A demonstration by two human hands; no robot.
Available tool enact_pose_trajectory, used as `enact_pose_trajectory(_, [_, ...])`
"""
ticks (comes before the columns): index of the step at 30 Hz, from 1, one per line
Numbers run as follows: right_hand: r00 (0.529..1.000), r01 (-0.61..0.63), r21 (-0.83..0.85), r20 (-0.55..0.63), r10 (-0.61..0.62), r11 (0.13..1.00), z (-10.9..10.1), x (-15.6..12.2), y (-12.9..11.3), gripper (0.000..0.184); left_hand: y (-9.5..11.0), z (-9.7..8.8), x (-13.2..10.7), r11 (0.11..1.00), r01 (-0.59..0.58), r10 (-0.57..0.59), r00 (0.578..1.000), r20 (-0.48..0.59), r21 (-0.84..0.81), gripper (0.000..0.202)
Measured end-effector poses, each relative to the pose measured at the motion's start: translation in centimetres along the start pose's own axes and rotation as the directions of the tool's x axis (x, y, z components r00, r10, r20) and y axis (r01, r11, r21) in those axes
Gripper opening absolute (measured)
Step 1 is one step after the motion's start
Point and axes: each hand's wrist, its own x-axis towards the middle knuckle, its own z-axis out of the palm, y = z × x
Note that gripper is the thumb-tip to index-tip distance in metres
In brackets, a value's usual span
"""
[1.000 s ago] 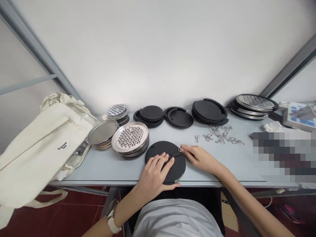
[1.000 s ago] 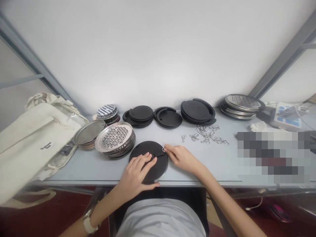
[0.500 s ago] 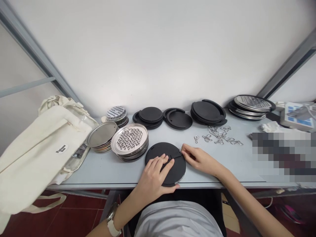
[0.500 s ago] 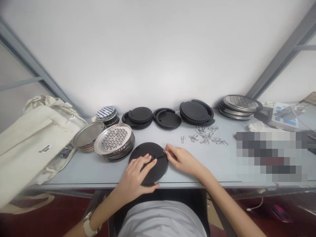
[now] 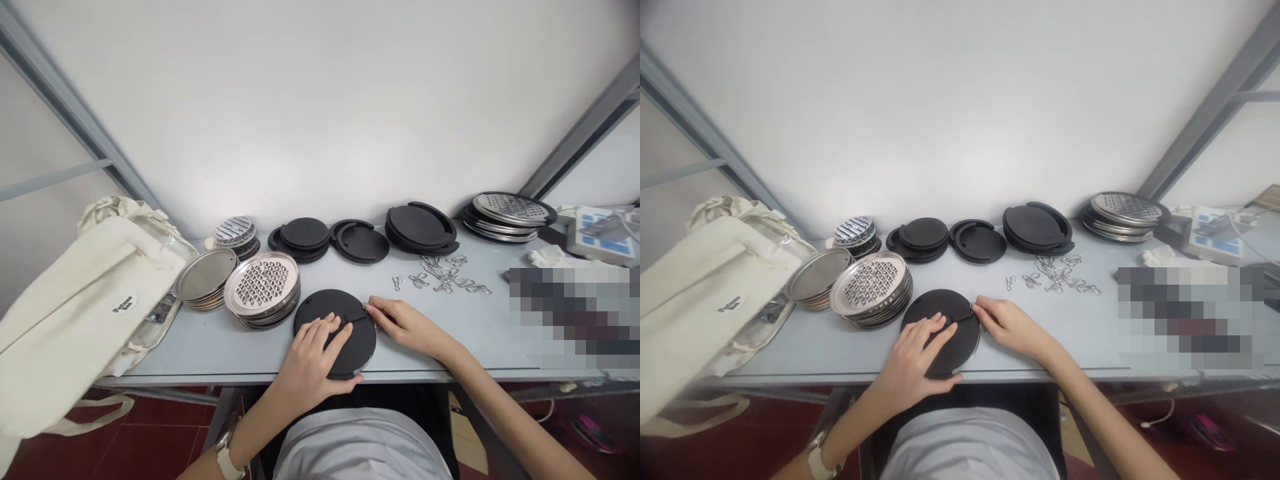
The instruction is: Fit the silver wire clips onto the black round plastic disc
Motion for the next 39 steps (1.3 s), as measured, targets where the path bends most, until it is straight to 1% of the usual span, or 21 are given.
enact_pose_trajectory(11, [1.000, 0.003, -0.026, -0.004, -0.003, 1.000, 0.14, 0.10, 0.09, 0.038, -0.06, 0.07, 0.05, 1.000, -0.002, 0.002, 1.000, -0.012, -0.002, 0.067])
enact_pose_trajectory(17, [1.000, 0.014, -0.040, -0.011, -0.014, 0.999, 0.24, 0.15, 0.22, 0.036, -0.05, 0.04, 0.01, 1.000, -0.008, 0.008, 1.000, -0.020, 0.006, 0.067])
enact_pose_trajectory(28, [1.000, 0.026, -0.062, -0.003, -0.026, 0.998, 0.21, 0.13, 0.14, 0.035, -0.06, 0.01, 0.09, 1.000, -0.001, 0.001, 1.000, 0.000, 0.015, 0.067])
enact_pose_trajectory(35, [1.000, 0.028, -0.087, 0.003, -0.027, 0.996, 0.35, 0.26, 0.27, 0.034, -0.11, 0.05, -0.06, 0.998, -0.037, 0.038, 0.999, -0.012, 0.057, 0.067])
enact_pose_trajectory(39, [1.000, 0.022, -0.070, 0.000, -0.022, 0.997, 0.38, 0.14, 0.37, 0.032, -0.14, 0.03, -0.02, 0.998, -0.030, 0.031, 1.000, -0.005, 0.053, 0.067])
